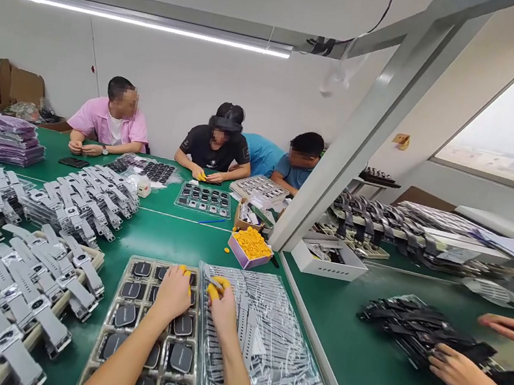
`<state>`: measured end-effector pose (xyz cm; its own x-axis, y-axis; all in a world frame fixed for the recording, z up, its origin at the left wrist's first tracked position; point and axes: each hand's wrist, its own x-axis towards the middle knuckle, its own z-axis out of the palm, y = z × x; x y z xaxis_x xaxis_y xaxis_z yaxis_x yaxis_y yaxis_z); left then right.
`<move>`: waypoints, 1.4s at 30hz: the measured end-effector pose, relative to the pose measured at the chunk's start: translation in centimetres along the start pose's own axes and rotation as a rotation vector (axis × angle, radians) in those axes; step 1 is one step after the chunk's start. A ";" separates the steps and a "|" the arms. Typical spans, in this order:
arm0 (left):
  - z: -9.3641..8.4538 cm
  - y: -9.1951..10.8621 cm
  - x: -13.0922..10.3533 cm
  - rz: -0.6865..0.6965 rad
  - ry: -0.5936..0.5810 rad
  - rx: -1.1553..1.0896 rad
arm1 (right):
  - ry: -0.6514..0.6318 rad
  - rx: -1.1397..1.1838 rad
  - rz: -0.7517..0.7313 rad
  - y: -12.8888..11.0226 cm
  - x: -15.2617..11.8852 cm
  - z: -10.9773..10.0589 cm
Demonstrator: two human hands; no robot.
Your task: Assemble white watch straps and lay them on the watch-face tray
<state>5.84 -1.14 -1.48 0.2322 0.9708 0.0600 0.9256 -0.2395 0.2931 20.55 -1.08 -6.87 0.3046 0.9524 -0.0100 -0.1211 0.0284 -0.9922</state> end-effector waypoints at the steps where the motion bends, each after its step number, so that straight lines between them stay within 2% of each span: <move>1: 0.0 0.1 -0.1 0.007 -0.005 0.016 | 0.000 0.012 0.006 -0.2 -0.1 0.1; 7: 0.0 1.1 -0.5 0.059 -0.020 0.071 | 0.108 0.105 -0.010 -2.4 -0.2 -0.6; 11: -0.2 1.0 -0.2 0.068 -0.043 0.069 | 0.148 0.199 0.005 -3.8 -0.7 -1.4; 21: 0.2 0.4 0.4 0.086 -0.089 0.004 | -0.057 0.349 0.152 -4.5 -1.8 -0.5; 28: 0.3 -0.3 0.5 0.093 -0.093 -0.096 | -0.111 0.340 0.179 -4.5 -2.2 -0.3; 36: 0.6 -1.7 1.3 -0.019 -0.050 -0.378 | -0.207 0.311 0.246 -5.0 -3.1 0.0; 42: 1.6 -0.8 1.0 0.093 -0.069 -0.662 | -0.283 0.302 0.278 -5.0 -3.4 0.3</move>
<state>5.82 -0.01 -3.19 0.3413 0.9381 0.0584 0.5276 -0.2427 0.8141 19.83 -4.41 -1.87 -0.0411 0.9803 -0.1933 -0.4423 -0.1914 -0.8762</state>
